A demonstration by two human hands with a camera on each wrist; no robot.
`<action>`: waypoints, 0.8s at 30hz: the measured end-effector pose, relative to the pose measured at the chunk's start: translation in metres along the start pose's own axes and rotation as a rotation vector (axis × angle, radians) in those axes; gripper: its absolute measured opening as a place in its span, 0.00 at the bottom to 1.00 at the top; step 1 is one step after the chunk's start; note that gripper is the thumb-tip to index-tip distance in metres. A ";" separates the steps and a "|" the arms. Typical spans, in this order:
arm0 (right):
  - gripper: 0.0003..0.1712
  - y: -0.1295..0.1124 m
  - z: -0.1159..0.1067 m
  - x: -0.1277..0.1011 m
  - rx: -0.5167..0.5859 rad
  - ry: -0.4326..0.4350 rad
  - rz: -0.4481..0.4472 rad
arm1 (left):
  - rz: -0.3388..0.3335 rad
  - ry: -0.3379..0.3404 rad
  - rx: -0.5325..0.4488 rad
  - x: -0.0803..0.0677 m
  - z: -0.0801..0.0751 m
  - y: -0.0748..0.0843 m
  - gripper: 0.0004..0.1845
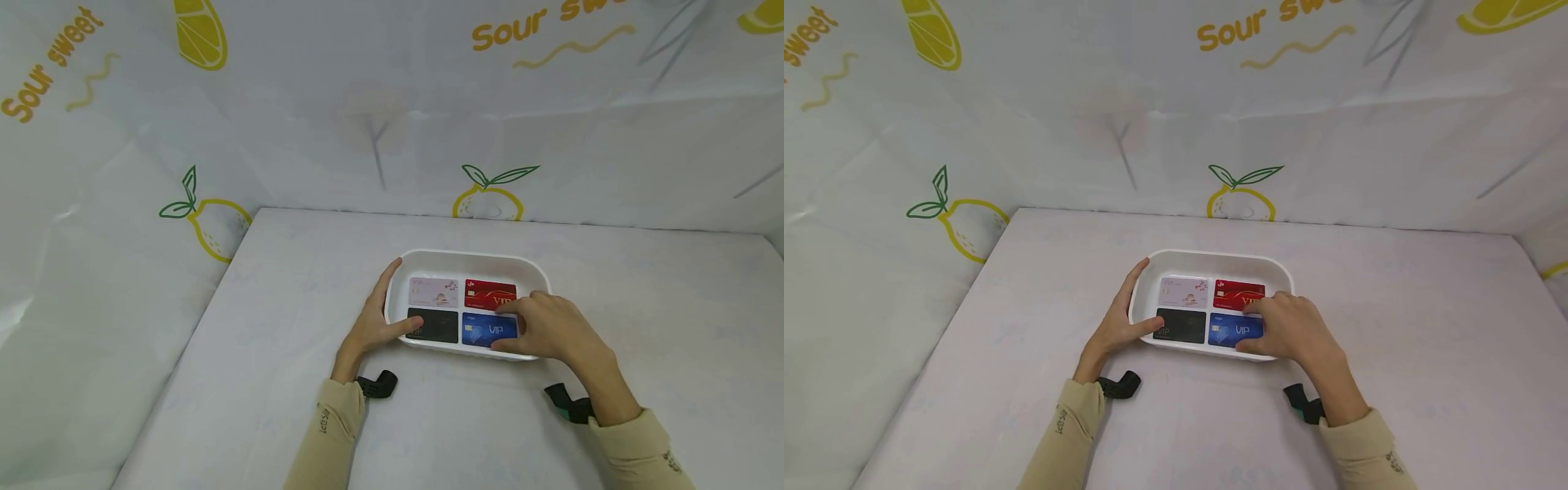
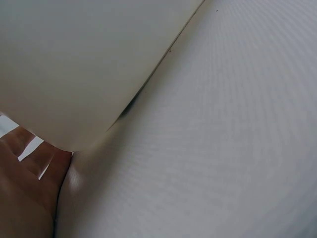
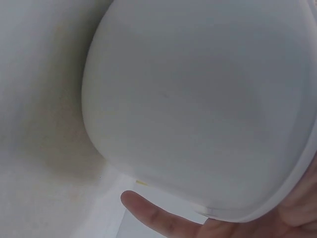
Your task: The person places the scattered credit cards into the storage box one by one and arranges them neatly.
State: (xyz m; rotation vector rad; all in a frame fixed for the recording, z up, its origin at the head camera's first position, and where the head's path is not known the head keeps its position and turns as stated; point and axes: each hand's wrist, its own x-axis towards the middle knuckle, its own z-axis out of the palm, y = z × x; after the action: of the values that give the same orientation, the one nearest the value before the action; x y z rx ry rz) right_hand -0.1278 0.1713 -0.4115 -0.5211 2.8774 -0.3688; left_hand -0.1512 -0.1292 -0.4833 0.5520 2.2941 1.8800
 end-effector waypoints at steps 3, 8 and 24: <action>0.36 0.000 -0.001 -0.001 0.000 0.005 -0.003 | 0.006 -0.001 0.002 0.000 0.000 -0.001 0.65; 0.36 0.002 -0.002 -0.001 -0.001 0.023 -0.031 | 0.008 0.002 0.019 -0.001 0.001 -0.001 0.66; 0.33 -0.004 -0.004 0.000 -0.073 0.413 -0.111 | 0.017 0.037 0.649 0.003 -0.003 0.037 0.57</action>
State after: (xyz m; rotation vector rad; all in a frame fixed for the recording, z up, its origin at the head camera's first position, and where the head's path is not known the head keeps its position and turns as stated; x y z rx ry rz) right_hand -0.1276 0.1686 -0.4068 -0.6919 3.2771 -0.4352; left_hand -0.1473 -0.1252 -0.4469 0.5974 2.9149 1.1154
